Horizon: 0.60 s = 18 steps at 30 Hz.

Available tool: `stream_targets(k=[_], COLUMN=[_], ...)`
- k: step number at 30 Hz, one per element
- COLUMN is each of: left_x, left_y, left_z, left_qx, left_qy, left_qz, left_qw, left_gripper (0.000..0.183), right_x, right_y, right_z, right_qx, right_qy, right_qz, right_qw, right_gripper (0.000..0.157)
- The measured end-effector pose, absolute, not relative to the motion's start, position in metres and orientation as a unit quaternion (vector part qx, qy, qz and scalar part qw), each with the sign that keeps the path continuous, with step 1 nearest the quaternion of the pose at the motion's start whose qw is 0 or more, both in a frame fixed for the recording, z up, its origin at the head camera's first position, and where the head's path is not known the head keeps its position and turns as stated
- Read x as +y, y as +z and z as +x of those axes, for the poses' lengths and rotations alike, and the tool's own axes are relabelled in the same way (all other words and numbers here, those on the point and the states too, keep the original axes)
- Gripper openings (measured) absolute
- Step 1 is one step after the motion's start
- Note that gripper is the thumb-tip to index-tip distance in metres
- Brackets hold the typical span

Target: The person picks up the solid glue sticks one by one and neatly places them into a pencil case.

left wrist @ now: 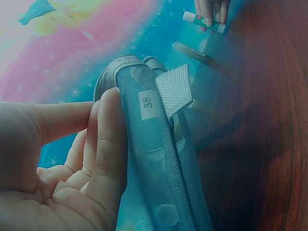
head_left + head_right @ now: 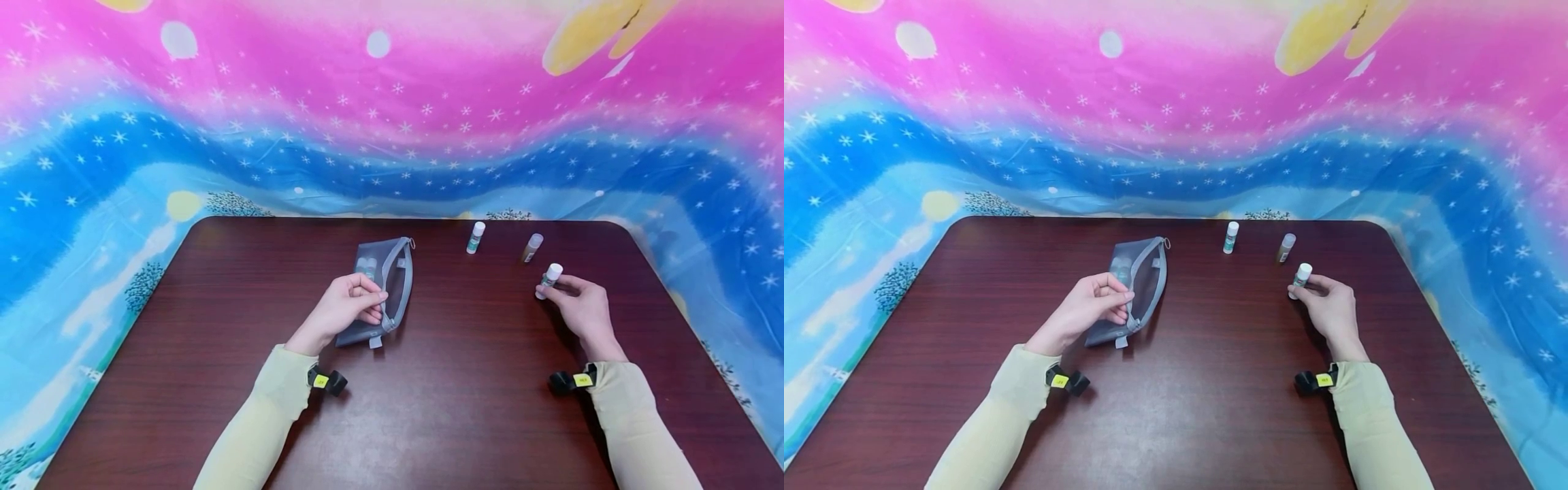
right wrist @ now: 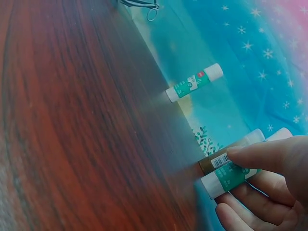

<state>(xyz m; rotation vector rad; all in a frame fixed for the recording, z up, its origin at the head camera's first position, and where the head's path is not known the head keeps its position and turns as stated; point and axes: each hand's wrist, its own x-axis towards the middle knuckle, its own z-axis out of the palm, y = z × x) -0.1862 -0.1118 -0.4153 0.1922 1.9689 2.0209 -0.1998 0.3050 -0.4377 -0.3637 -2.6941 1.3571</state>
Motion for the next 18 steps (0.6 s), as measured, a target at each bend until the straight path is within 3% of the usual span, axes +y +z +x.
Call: stream_targets(k=[18], left_x=[-0.1117], left_y=[-0.4149], left_z=[-0.1861], left_qx=[0.691], left_qy=[0.703], left_qz=[0.068], left_qw=[0.158], left_gripper=[0.018], right_x=[0.2985], right_y=[-0.4339], right_z=[-0.1998], right_qx=[-0.879], right_qy=[0.460], right_qz=[-0.111], right_qw=[0.065], right_gripper=[0.054])
